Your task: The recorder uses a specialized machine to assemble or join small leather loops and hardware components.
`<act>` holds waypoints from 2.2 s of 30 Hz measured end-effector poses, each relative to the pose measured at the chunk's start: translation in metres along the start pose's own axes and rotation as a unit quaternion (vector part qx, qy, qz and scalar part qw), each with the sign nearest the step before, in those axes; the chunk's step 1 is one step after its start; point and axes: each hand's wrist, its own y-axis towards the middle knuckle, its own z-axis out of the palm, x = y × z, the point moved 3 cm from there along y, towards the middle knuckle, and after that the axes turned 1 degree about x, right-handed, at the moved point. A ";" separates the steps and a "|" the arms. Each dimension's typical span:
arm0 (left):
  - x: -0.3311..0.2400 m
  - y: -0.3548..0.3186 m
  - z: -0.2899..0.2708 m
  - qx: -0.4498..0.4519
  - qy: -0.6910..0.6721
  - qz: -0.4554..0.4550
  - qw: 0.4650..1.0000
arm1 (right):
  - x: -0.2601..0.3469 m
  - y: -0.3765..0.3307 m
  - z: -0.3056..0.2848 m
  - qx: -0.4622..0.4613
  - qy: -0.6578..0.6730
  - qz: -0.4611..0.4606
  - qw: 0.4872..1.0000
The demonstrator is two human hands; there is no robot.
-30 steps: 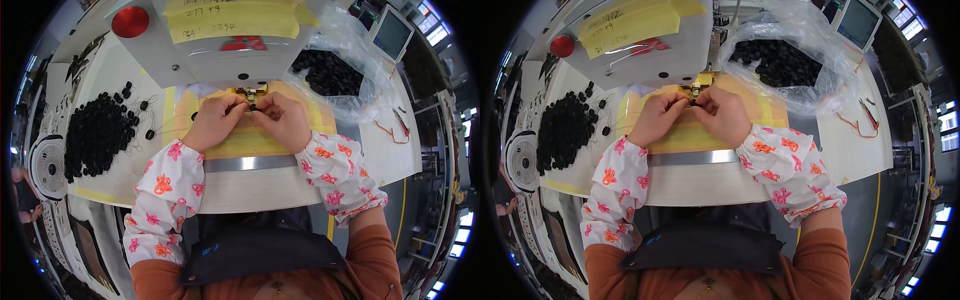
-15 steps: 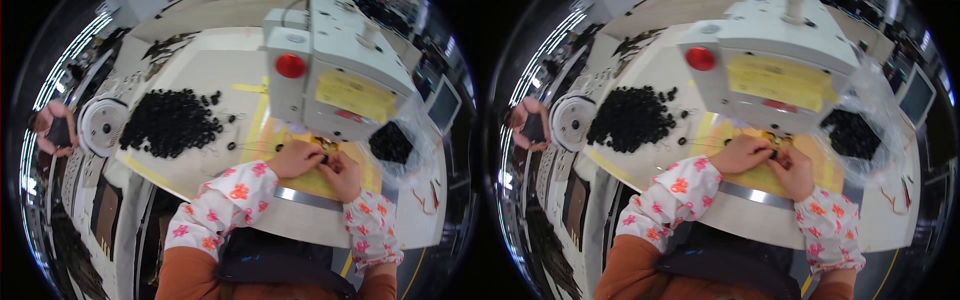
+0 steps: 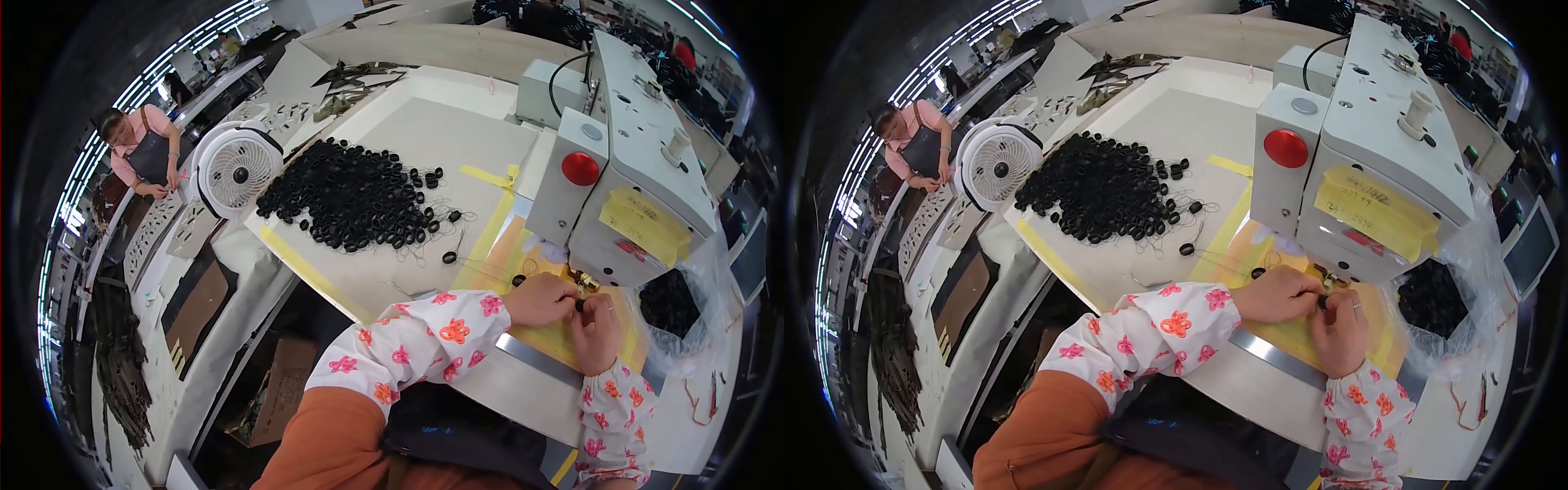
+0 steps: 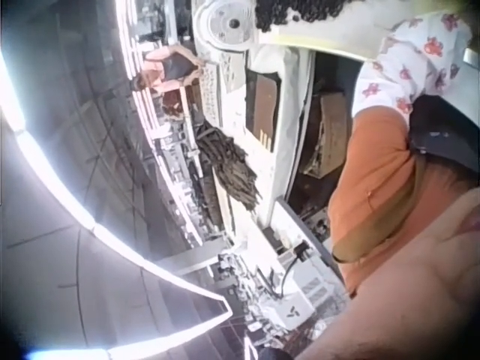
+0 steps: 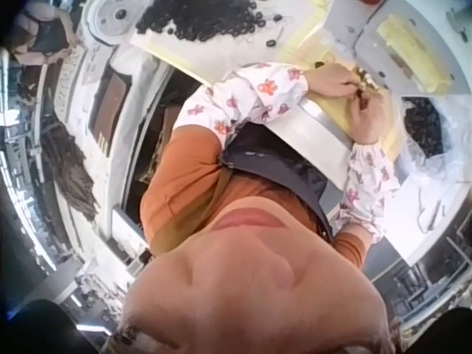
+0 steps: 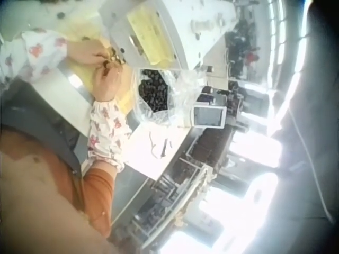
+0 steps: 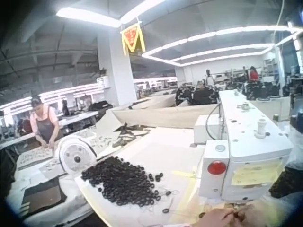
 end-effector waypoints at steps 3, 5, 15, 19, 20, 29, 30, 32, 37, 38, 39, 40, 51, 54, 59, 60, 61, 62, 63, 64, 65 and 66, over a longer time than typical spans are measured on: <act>-0.006 -0.004 -0.003 -0.026 -0.008 -0.009 1.000 | -0.014 -0.002 -0.002 0.069 0.019 0.157 0.985; -0.011 -0.004 -0.007 -0.025 -0.013 -0.026 0.999 | -0.012 -0.003 -0.001 0.077 0.001 0.120 0.990; -0.002 -0.001 -0.007 0.068 -0.057 -0.059 0.994 | 0.001 -0.002 -0.002 0.012 0.015 0.029 0.999; -0.013 -0.004 -0.006 0.052 0.019 -0.077 0.995 | -0.008 -0.009 0.001 0.044 0.010 0.088 0.995; -0.012 -0.005 -0.003 0.052 0.019 -0.079 0.995 | -0.005 -0.008 0.003 0.042 -0.023 0.050 0.998; -0.004 -0.007 0.007 -0.033 0.087 -0.050 0.994 | -0.003 -0.006 0.007 0.034 -0.072 0.008 0.997; -0.001 -0.007 0.008 -0.040 0.099 -0.027 0.994 | -0.003 -0.005 0.007 0.035 -0.075 0.007 0.997; 0.001 -0.009 0.011 -0.045 0.108 -0.007 0.993 | -0.005 -0.006 0.007 0.038 -0.073 0.020 0.996; 0.005 -0.011 0.004 -0.050 0.110 0.019 0.992 | 0.004 -0.004 0.004 0.035 -0.042 -0.041 0.998; 0.006 -0.012 0.003 -0.050 0.111 0.017 0.992 | 0.007 -0.003 0.005 0.034 -0.027 -0.052 0.998; 0.002 -0.010 0.001 -0.024 0.103 -0.007 0.994 | 0.008 -0.003 0.004 0.033 -0.015 -0.062 0.997; 0.000 -0.009 0.000 0.003 0.096 -0.032 0.995 | 0.006 -0.005 0.003 0.034 -0.016 -0.060 0.997; 0.001 -0.001 -0.015 0.016 0.125 -0.085 0.988 | -0.028 -0.003 0.007 0.026 0.123 0.197 0.972; 0.003 0.003 -0.013 -0.010 0.157 -0.082 0.984 | -0.034 0.003 0.009 0.006 0.151 0.200 0.968; 0.010 0.007 -0.006 -0.055 0.140 -0.105 0.983 | -0.036 0.003 0.011 -0.006 0.126 0.202 0.971; 0.010 0.008 -0.004 -0.048 0.137 -0.103 0.984 | -0.038 0.002 0.011 -0.010 0.124 0.209 0.970; 0.009 0.008 -0.003 -0.047 0.141 -0.097 0.984 | -0.038 0.001 0.009 -0.031 0.108 0.189 0.975; 0.009 0.009 -0.003 -0.046 0.144 -0.092 0.984 | -0.038 0.000 0.007 -0.051 0.093 0.170 0.980; 0.007 0.008 -0.004 -0.046 0.143 -0.092 0.984 | -0.037 0.000 0.005 -0.051 0.092 0.170 0.980; 0.005 0.006 -0.004 -0.028 0.163 -0.092 0.982 | -0.034 0.001 0.004 -0.034 0.108 0.156 0.981; 0.005 0.004 -0.004 -0.011 0.184 -0.094 0.978 | -0.032 0.001 0.005 -0.016 0.124 0.141 0.982; 0.003 0.005 -0.003 -0.008 0.183 -0.093 0.979 | -0.033 0.001 0.004 -0.017 0.123 0.144 0.982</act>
